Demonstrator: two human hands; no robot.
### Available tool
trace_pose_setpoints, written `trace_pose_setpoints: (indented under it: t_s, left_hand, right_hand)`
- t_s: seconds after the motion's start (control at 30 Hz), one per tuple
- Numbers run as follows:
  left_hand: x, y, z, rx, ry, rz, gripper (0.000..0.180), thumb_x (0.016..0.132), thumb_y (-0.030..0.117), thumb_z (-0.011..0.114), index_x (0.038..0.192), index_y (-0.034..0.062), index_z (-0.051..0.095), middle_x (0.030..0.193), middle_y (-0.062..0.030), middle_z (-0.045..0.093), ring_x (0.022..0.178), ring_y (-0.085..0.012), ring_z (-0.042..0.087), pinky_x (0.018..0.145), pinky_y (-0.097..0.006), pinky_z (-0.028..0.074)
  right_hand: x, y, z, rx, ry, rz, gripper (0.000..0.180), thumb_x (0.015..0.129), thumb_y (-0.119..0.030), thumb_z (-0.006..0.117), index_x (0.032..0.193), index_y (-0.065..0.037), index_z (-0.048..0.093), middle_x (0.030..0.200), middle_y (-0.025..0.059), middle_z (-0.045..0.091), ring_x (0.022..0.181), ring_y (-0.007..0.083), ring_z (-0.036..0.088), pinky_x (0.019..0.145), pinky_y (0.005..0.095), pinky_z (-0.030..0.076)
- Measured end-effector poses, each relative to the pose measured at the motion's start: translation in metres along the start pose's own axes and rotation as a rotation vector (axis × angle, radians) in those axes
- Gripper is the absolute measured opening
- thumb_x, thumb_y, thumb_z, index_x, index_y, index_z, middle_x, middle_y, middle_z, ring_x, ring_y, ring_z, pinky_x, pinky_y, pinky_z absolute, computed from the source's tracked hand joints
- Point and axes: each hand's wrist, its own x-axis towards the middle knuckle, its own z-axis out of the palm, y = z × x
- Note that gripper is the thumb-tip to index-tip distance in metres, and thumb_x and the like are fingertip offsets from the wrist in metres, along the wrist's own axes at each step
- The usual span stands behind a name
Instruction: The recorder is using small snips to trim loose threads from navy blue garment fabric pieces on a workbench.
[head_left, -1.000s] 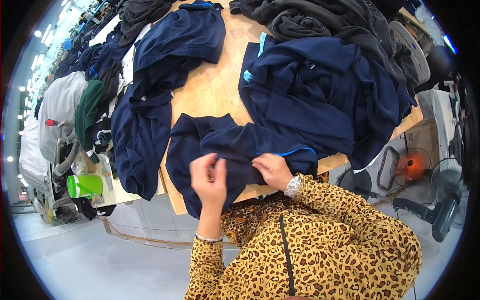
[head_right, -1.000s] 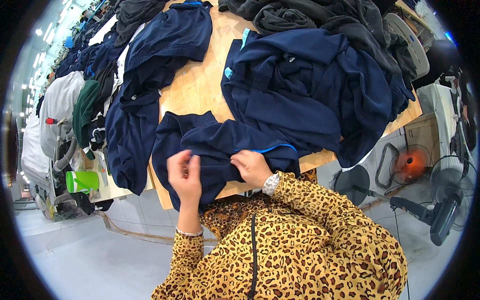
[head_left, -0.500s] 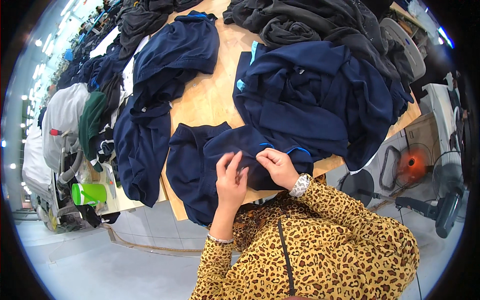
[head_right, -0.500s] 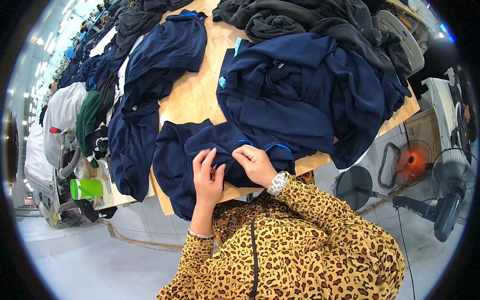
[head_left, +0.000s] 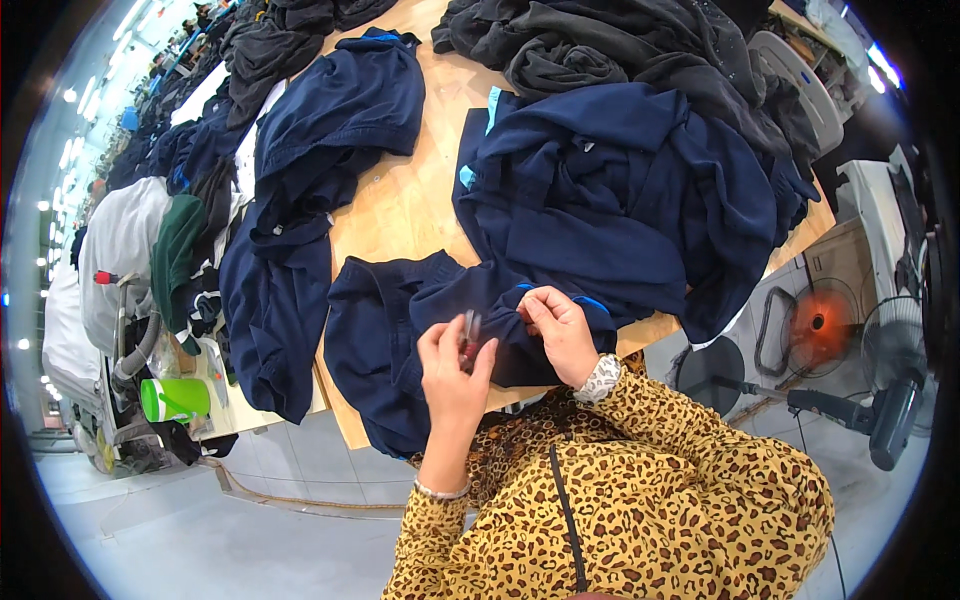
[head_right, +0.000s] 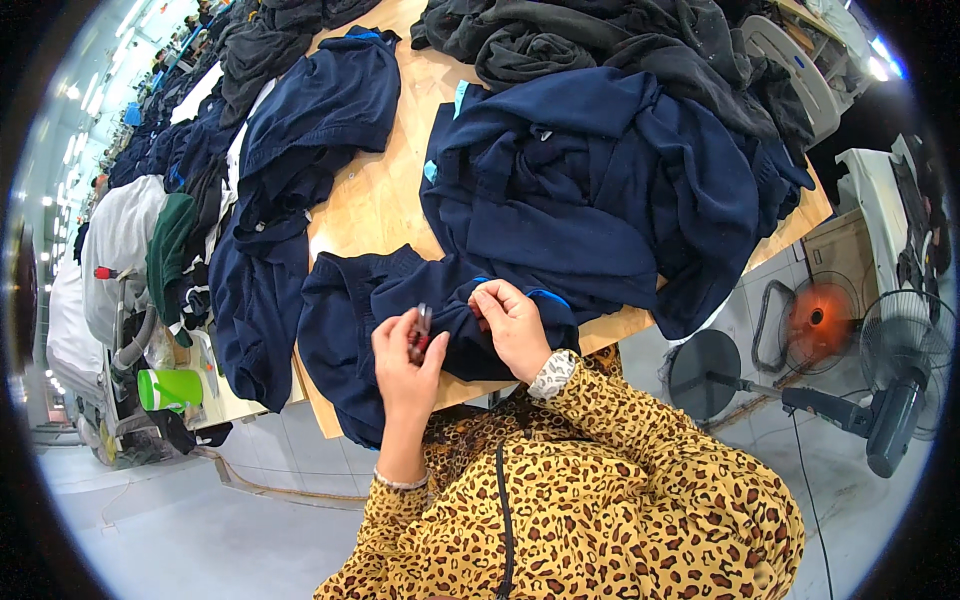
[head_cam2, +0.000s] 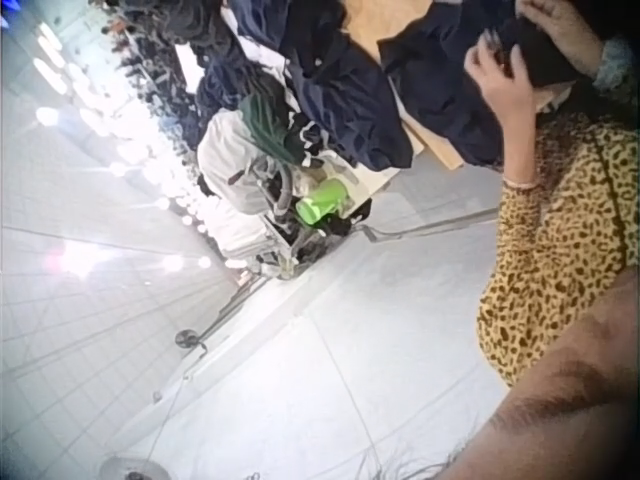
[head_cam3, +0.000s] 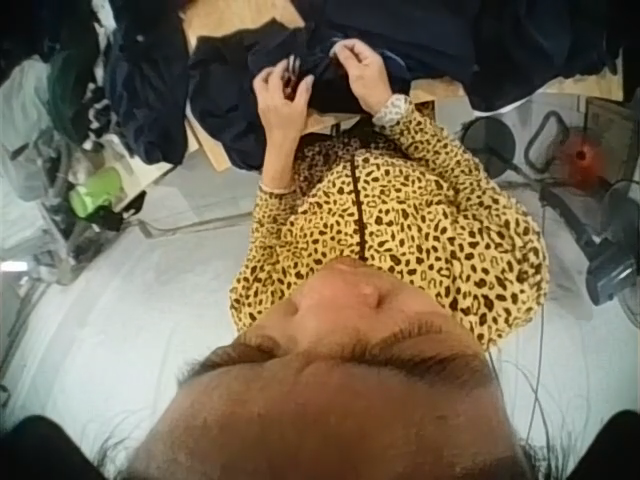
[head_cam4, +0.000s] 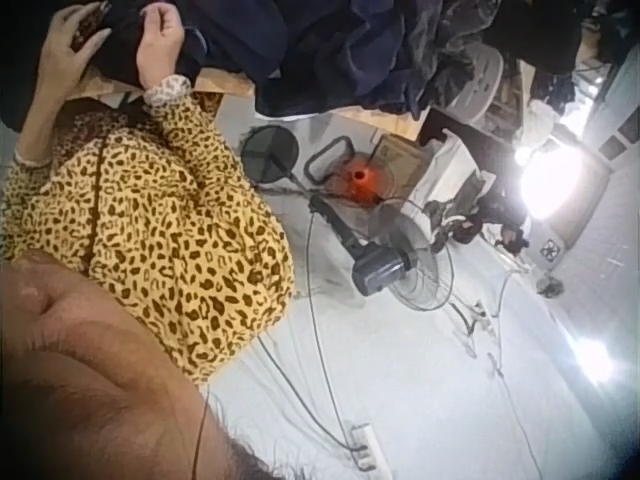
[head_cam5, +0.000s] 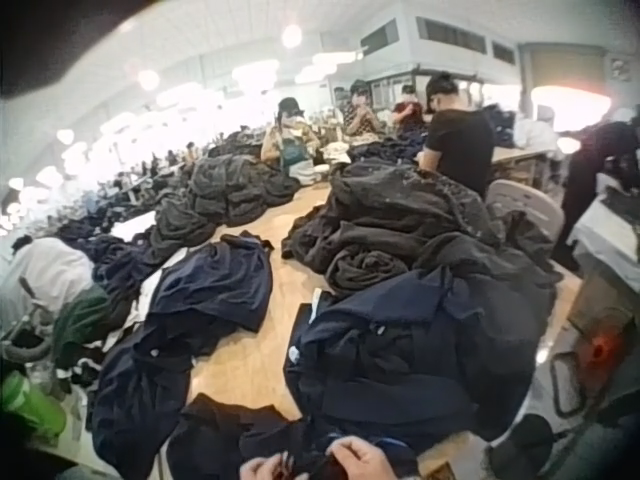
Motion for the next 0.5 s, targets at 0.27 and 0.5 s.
trace_pose_setpoints:
  t_s: [0.27,0.5]
  left_hand:
    - [0.008,0.035,-0.033,0.210,-0.244,0.246,0.030,0.084,0.014,0.066,0.108,-0.0026,0.060,0.078,-0.0136,0.061,0.067,-0.0284,0.063,0.059,-0.035,0.050]
    - [0.015,0.044,-0.036,0.391,-0.393,0.224,0.026,0.088,0.018,0.062,0.104,-0.0020,0.063,0.077,-0.0167,0.065,0.064,-0.0328,0.063,0.056,-0.038,0.050]
  right_hand:
    - [-0.007,-0.013,0.014,-0.414,-0.027,-0.458,0.011,0.095,-0.008,0.052,0.092,0.000,0.058,0.080,0.0089,0.067,0.073,0.0148,0.065,0.064,0.0259,0.049]
    - [-0.009,-0.010,0.014,-0.626,-0.080,-0.595,0.006,0.092,-0.006,0.055,0.093,-0.001,0.057,0.078,0.0124,0.065,0.071,0.0262,0.066,0.060,0.0302,0.051]
